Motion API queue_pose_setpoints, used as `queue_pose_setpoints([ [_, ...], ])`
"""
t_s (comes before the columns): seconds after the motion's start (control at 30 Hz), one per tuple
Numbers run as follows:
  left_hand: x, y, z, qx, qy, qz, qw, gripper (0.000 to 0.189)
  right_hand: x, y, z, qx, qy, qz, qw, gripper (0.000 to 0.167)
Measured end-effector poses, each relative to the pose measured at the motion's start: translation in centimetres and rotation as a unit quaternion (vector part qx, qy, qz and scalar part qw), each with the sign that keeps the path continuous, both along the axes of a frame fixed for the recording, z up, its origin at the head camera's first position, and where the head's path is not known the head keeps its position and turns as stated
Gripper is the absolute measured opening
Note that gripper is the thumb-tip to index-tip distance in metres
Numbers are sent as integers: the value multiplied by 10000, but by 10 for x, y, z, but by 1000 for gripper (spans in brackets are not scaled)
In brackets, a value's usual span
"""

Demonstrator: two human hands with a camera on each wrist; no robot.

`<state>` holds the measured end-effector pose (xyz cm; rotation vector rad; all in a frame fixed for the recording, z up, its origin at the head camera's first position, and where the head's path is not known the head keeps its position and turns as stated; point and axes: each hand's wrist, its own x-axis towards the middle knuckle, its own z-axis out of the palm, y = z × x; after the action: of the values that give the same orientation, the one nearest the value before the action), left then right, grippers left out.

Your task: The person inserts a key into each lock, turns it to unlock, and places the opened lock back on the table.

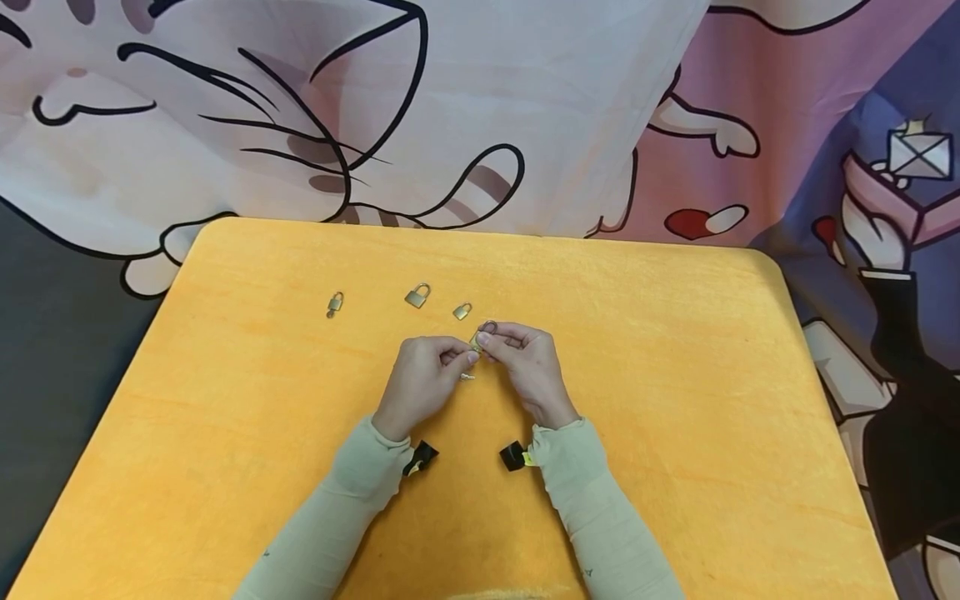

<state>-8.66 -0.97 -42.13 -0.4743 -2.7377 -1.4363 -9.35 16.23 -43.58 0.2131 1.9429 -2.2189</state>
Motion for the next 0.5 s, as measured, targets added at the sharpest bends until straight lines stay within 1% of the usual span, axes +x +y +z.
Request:
queue_pose_setpoints([
  [0.37,-5,-4,-2,141,-353,-99,9992,12,-1,-3,-1,-101,73,120,9998,32],
  [0.5,-6,-4,-2,186,-469,-22,9987,13,-1,-3,-1,-230,47,208,9995,33],
])
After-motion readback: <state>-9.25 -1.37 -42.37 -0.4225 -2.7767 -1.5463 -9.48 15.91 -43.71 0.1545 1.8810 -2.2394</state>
